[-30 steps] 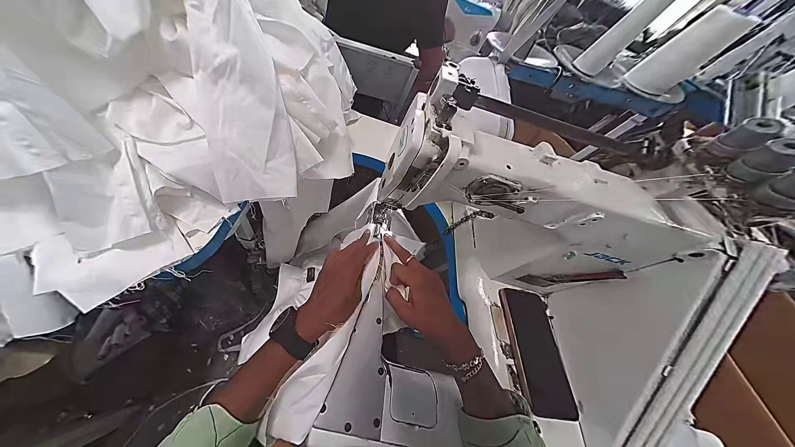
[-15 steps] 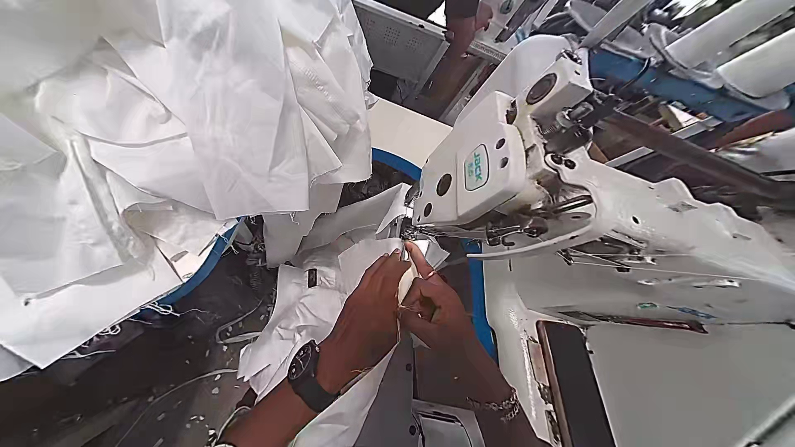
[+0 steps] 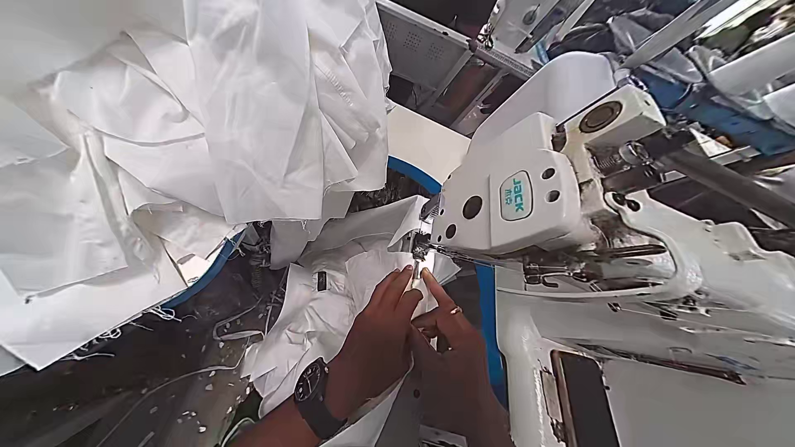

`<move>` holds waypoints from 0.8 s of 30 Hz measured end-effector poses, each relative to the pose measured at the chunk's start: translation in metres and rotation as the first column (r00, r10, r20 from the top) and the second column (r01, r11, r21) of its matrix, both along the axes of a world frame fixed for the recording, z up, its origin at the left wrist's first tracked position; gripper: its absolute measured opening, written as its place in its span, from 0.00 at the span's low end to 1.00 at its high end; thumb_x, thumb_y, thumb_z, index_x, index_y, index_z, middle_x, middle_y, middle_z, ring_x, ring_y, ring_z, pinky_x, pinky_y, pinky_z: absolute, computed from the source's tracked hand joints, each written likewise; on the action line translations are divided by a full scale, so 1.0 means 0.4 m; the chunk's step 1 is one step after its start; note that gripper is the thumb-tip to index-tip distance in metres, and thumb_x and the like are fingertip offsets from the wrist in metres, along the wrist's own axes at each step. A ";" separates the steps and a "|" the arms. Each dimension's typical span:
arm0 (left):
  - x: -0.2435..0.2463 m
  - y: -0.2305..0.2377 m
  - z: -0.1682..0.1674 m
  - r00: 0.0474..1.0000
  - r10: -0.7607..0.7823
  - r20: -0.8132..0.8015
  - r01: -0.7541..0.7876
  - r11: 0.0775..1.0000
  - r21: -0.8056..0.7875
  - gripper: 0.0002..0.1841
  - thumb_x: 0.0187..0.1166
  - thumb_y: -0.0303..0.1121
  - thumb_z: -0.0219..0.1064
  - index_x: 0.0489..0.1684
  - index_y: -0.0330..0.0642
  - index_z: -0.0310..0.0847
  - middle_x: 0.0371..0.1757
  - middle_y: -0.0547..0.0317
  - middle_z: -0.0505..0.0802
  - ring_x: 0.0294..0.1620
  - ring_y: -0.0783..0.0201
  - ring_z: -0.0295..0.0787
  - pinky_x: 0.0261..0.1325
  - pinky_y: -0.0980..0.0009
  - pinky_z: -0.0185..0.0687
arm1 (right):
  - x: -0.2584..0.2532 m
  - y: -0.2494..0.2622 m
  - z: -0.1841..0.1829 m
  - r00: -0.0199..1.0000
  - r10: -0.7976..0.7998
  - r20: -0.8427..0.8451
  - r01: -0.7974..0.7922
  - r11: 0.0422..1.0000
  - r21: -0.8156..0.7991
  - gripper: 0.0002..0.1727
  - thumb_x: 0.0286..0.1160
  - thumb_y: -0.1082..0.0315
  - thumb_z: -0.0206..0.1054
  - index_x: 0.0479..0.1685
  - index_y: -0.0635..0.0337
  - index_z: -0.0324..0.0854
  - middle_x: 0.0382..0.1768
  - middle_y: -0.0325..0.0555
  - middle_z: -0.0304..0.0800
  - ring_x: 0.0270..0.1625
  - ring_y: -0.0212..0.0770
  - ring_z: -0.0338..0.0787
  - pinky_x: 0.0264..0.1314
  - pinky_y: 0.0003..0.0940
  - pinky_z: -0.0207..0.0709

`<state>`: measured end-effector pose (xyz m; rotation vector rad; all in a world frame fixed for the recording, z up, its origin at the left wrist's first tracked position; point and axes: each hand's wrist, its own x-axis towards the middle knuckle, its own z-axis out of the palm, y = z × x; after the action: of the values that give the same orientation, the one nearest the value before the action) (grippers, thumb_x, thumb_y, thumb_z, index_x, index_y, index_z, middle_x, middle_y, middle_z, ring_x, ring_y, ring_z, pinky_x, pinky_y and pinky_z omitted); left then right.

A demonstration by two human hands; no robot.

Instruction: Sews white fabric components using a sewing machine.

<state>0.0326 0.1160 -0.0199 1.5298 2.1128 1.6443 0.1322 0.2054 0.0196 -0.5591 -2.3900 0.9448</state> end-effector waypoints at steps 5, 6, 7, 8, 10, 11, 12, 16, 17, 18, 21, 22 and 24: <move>0.003 0.022 -0.010 0.996 0.086 0.023 -0.086 0.996 0.007 0.11 0.78 0.26 0.63 0.51 0.29 0.84 0.71 0.34 0.87 0.73 0.43 0.86 0.73 0.61 0.81 | -0.030 -0.040 0.011 0.982 -0.173 0.075 0.128 0.903 0.411 0.11 0.70 0.67 0.65 0.29 0.63 0.89 0.41 0.57 0.88 0.21 0.33 0.82 0.19 0.23 0.74; -0.003 0.028 -0.010 0.995 0.088 0.040 -0.088 0.996 0.007 0.12 0.79 0.26 0.61 0.53 0.27 0.84 0.71 0.33 0.87 0.72 0.41 0.86 0.73 0.59 0.81 | -0.045 -0.045 0.008 0.974 -0.219 0.055 0.165 0.857 0.489 0.11 0.70 0.68 0.64 0.29 0.64 0.89 0.31 0.55 0.87 0.19 0.40 0.83 0.17 0.29 0.73; -0.011 0.037 -0.010 0.995 0.087 0.051 -0.087 0.996 0.011 0.13 0.79 0.25 0.59 0.53 0.25 0.84 0.70 0.31 0.87 0.70 0.39 0.87 0.71 0.56 0.82 | -0.056 -0.045 0.007 0.967 -0.253 0.035 0.194 0.816 0.544 0.11 0.70 0.68 0.64 0.30 0.66 0.88 0.26 0.54 0.86 0.20 0.44 0.86 0.16 0.34 0.74; -0.019 0.043 -0.009 0.996 0.078 0.049 -0.079 0.997 0.017 0.13 0.78 0.25 0.59 0.51 0.24 0.83 0.69 0.28 0.87 0.69 0.36 0.87 0.69 0.52 0.82 | -0.056 -0.046 0.009 0.960 -0.278 0.024 0.213 0.786 0.581 0.11 0.71 0.69 0.64 0.30 0.68 0.88 0.25 0.56 0.87 0.20 0.48 0.88 0.16 0.38 0.75; -0.035 0.028 0.009 0.998 0.039 0.040 -0.038 0.999 -0.030 0.14 0.76 0.28 0.62 0.51 0.25 0.84 0.59 0.30 0.89 0.62 0.35 0.88 0.64 0.47 0.82 | -0.013 -0.059 0.025 0.945 -0.321 0.066 0.213 0.755 0.620 0.11 0.72 0.71 0.65 0.33 0.71 0.89 0.29 0.61 0.90 0.24 0.55 0.92 0.19 0.45 0.80; -0.045 -0.005 0.040 0.995 -0.022 0.094 0.034 0.992 -0.125 0.17 0.79 0.32 0.64 0.57 0.26 0.83 0.52 0.34 0.90 0.56 0.39 0.88 0.61 0.48 0.82 | 0.025 -0.073 0.029 0.933 -0.346 0.094 0.218 0.755 0.619 0.11 0.70 0.73 0.65 0.34 0.72 0.90 0.31 0.63 0.91 0.26 0.56 0.93 0.21 0.48 0.82; -0.056 -0.047 0.079 0.974 -0.112 0.198 0.161 0.953 -0.255 0.20 0.83 0.36 0.65 0.64 0.27 0.81 0.46 0.39 0.91 0.49 0.45 0.89 0.58 0.50 0.83 | 0.065 -0.086 0.021 0.921 -0.378 0.097 0.243 0.749 0.616 0.11 0.68 0.73 0.64 0.34 0.72 0.90 0.29 0.61 0.90 0.25 0.56 0.92 0.21 0.48 0.81; 0.008 -0.168 0.142 0.895 -0.238 0.379 0.393 0.823 -0.411 0.19 0.85 0.28 0.61 0.71 0.29 0.78 0.40 0.36 0.93 0.41 0.41 0.92 0.51 0.45 0.83 | 0.191 -0.087 -0.017 0.914 -0.397 0.080 0.305 0.805 0.509 0.13 0.63 0.68 0.63 0.29 0.68 0.91 0.23 0.54 0.90 0.22 0.50 0.89 0.22 0.46 0.77; 0.034 -0.182 0.133 0.924 -0.188 0.332 0.310 0.878 -0.365 0.18 0.85 0.27 0.60 0.68 0.29 0.82 0.36 0.38 0.93 0.36 0.44 0.91 0.46 0.47 0.85 | 0.200 -0.074 -0.002 0.933 -0.354 0.068 0.274 0.817 0.508 0.14 0.64 0.69 0.61 0.30 0.69 0.91 0.23 0.55 0.90 0.22 0.49 0.89 0.23 0.44 0.78; 0.053 -0.189 0.121 0.943 -0.138 0.304 0.234 0.922 -0.309 0.17 0.85 0.27 0.59 0.66 0.30 0.84 0.31 0.42 0.91 0.29 0.48 0.89 0.39 0.52 0.84 | 0.200 -0.063 0.019 0.954 -0.294 0.064 0.207 0.797 0.568 0.15 0.66 0.68 0.59 0.31 0.69 0.91 0.22 0.53 0.90 0.21 0.47 0.88 0.21 0.41 0.77; 0.070 -0.189 0.093 0.940 -0.112 0.323 0.187 0.959 -0.214 0.18 0.86 0.29 0.56 0.67 0.31 0.84 0.20 0.50 0.85 0.18 0.57 0.79 0.27 0.60 0.77 | 0.148 -0.104 0.084 0.970 -0.174 0.171 -0.028 0.616 0.787 0.11 0.67 0.71 0.61 0.25 0.65 0.88 0.13 0.47 0.82 0.13 0.45 0.84 0.10 0.37 0.71; 0.070 -0.187 0.082 0.936 -0.119 0.332 0.192 0.962 -0.195 0.18 0.86 0.29 0.56 0.66 0.31 0.84 0.19 0.52 0.84 0.17 0.59 0.77 0.26 0.61 0.75 | 0.124 -0.145 0.089 0.959 -0.202 0.200 -0.052 0.568 0.821 0.08 0.64 0.73 0.63 0.22 0.63 0.86 0.11 0.45 0.78 0.10 0.42 0.81 0.08 0.34 0.67; 0.066 -0.179 0.059 0.936 -0.122 0.329 0.183 0.970 -0.162 0.18 0.84 0.29 0.55 0.62 0.30 0.86 0.18 0.52 0.85 0.16 0.58 0.79 0.26 0.60 0.76 | 0.093 -0.233 0.076 0.918 -0.303 0.257 -0.025 0.602 0.798 0.05 0.59 0.74 0.66 0.25 0.64 0.87 0.09 0.43 0.77 0.09 0.41 0.81 0.08 0.32 0.66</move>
<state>0.0591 0.0444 0.0035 1.2418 1.8695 1.4708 0.1694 0.1120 0.0500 -0.5772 -2.7004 -0.3977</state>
